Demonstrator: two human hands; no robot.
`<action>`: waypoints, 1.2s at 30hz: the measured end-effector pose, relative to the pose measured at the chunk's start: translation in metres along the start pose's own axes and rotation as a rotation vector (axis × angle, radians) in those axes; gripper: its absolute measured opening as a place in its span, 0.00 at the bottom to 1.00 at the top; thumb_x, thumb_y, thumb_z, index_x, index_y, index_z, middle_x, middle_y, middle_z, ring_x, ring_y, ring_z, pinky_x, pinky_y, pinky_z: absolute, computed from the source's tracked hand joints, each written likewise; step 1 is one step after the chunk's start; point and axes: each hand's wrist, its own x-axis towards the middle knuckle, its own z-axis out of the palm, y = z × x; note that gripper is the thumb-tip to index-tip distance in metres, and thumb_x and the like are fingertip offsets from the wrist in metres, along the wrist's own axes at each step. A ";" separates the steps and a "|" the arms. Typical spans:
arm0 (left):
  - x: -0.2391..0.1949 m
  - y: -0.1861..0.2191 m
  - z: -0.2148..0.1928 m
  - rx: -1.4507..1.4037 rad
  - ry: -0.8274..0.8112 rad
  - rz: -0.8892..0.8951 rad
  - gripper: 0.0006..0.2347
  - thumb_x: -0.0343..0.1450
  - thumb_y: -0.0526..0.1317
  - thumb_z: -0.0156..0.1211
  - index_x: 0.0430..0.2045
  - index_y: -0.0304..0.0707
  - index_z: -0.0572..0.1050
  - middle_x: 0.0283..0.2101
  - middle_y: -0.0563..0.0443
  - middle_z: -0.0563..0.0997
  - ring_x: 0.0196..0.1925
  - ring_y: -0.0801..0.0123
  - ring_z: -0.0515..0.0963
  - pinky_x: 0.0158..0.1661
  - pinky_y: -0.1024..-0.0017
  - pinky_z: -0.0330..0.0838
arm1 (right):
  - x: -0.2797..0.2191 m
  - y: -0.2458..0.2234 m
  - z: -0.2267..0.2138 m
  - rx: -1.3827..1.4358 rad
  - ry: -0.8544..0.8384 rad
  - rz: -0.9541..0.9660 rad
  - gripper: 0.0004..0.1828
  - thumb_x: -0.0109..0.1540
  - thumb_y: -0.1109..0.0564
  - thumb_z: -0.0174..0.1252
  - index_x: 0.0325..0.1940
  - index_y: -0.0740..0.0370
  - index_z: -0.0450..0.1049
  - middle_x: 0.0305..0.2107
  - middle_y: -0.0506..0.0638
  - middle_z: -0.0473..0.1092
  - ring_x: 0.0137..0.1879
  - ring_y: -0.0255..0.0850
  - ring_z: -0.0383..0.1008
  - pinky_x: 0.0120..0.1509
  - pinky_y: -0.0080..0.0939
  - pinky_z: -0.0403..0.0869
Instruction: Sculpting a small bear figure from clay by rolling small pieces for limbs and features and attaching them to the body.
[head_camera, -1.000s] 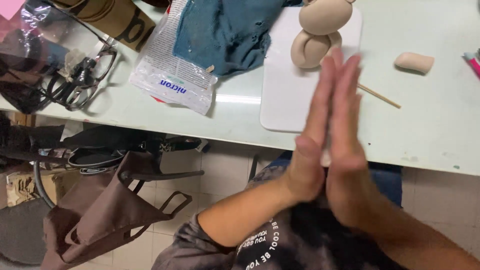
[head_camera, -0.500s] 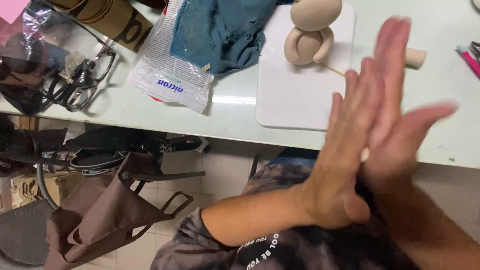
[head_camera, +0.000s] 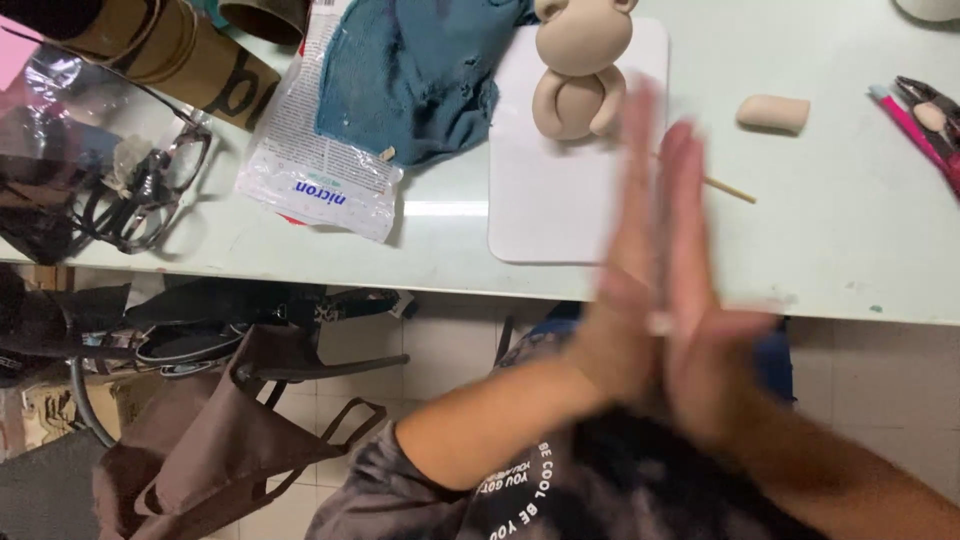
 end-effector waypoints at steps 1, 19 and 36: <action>-0.009 0.001 0.007 0.030 -0.110 -0.043 0.36 0.70 0.69 0.16 0.66 0.45 0.35 0.73 0.51 0.36 0.79 0.63 0.34 0.80 0.51 0.26 | 0.017 0.006 -0.009 0.021 0.009 0.002 0.48 0.57 0.24 0.28 0.70 0.58 0.36 0.70 0.49 0.31 0.77 0.37 0.25 0.82 0.39 0.28; 0.016 0.009 0.023 -0.978 0.184 -0.851 0.32 0.68 0.60 0.27 0.58 0.32 0.54 0.65 0.35 0.53 0.69 0.58 0.51 0.67 0.67 0.45 | 0.019 0.009 -0.044 0.173 0.101 -0.194 0.32 0.69 0.36 0.33 0.70 0.58 0.45 0.71 0.55 0.43 0.80 0.41 0.37 0.86 0.42 0.36; -0.010 -0.026 0.031 -0.240 -0.143 -0.138 0.31 0.72 0.63 0.21 0.66 0.46 0.44 0.73 0.56 0.45 0.79 0.70 0.41 0.82 0.61 0.32 | -0.004 0.172 -0.118 0.467 -0.038 -0.208 0.43 0.59 0.27 0.33 0.68 0.57 0.43 0.66 0.46 0.41 0.74 0.34 0.36 0.83 0.39 0.36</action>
